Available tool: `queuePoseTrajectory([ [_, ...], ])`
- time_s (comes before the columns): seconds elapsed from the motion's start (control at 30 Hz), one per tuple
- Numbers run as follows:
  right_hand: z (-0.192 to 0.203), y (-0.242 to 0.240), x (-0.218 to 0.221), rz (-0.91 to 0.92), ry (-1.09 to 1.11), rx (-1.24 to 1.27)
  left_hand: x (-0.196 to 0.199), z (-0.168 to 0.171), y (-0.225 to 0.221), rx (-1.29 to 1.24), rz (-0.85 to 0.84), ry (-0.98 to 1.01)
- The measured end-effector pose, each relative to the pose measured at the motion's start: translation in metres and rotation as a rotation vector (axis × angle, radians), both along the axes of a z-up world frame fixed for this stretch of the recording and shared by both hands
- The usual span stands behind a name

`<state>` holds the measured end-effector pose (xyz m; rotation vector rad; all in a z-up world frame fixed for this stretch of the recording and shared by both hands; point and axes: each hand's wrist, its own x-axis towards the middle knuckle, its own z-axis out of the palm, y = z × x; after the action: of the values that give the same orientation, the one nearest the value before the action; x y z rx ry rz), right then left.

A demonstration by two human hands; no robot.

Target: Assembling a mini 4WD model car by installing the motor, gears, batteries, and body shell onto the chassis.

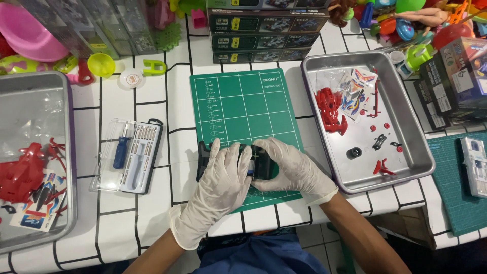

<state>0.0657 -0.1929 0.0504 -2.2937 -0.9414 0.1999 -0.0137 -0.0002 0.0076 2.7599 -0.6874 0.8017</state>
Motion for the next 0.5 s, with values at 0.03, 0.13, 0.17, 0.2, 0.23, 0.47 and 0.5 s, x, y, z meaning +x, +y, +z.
queuePoseTrajectory([
  [0.03,0.002,0.0,0.001,0.006,0.016,0.009,0.0,0.0,0.0,-0.002,0.008,0.003],
  [0.13,0.012,-0.002,0.002,0.024,0.074,-0.002,0.001,0.001,0.0,-0.033,0.01,0.031],
  [0.17,0.015,-0.004,0.003,0.041,0.116,-0.022,0.002,0.001,0.0,-0.063,0.008,0.057],
  [0.2,0.016,-0.003,0.002,0.04,0.113,-0.02,0.002,0.002,0.0,-0.06,0.006,0.053],
  [0.23,0.017,-0.003,0.002,0.039,0.128,-0.037,0.003,0.004,0.001,-0.071,0.005,0.069],
  [0.47,0.046,-0.004,-0.01,-0.08,0.171,-0.217,0.007,0.011,0.0,0.006,0.063,0.134],
  [0.5,0.065,-0.005,-0.014,-0.085,0.171,-0.215,0.007,0.011,0.0,0.008,0.057,0.133],
])
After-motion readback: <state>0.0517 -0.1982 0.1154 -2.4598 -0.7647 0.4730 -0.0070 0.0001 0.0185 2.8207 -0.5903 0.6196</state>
